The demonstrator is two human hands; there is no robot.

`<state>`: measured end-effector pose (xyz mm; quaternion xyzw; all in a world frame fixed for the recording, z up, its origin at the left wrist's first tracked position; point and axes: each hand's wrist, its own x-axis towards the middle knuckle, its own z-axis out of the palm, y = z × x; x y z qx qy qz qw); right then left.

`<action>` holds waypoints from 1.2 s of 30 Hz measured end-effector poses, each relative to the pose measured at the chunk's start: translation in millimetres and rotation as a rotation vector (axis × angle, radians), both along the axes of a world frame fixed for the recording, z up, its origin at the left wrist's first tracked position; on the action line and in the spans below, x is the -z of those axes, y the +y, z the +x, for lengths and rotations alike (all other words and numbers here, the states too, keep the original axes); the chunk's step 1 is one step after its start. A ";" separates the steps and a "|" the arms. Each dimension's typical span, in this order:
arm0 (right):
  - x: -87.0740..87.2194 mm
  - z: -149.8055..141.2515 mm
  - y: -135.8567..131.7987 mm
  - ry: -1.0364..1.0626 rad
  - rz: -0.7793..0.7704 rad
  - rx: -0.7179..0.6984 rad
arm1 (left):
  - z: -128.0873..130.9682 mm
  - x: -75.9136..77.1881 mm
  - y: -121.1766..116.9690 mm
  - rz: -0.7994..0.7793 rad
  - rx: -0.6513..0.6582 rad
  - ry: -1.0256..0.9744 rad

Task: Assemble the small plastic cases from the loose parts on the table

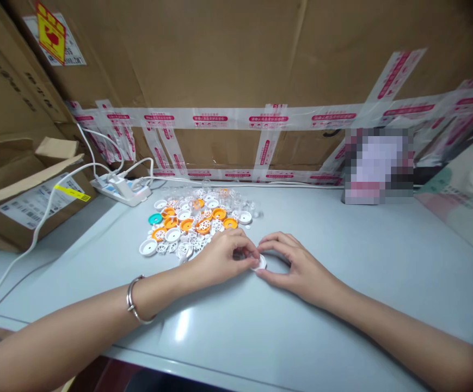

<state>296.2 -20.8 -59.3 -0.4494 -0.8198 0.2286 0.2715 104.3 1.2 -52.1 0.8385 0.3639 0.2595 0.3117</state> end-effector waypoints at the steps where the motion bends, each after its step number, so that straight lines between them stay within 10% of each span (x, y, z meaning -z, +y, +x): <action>1: -0.1 0.0 -0.1 -0.001 0.000 0.000 | 0.3 0.6 0.1 -0.022 -0.014 0.010; 14: 0.4 5.5 -1.2 0.060 0.003 0.027 | -22.5 -29.7 -3.1 0.283 0.154 0.128; 36: 3.1 6.6 -6.2 0.159 0.158 -0.134 | -33.6 -0.8 -22.2 0.495 0.247 0.321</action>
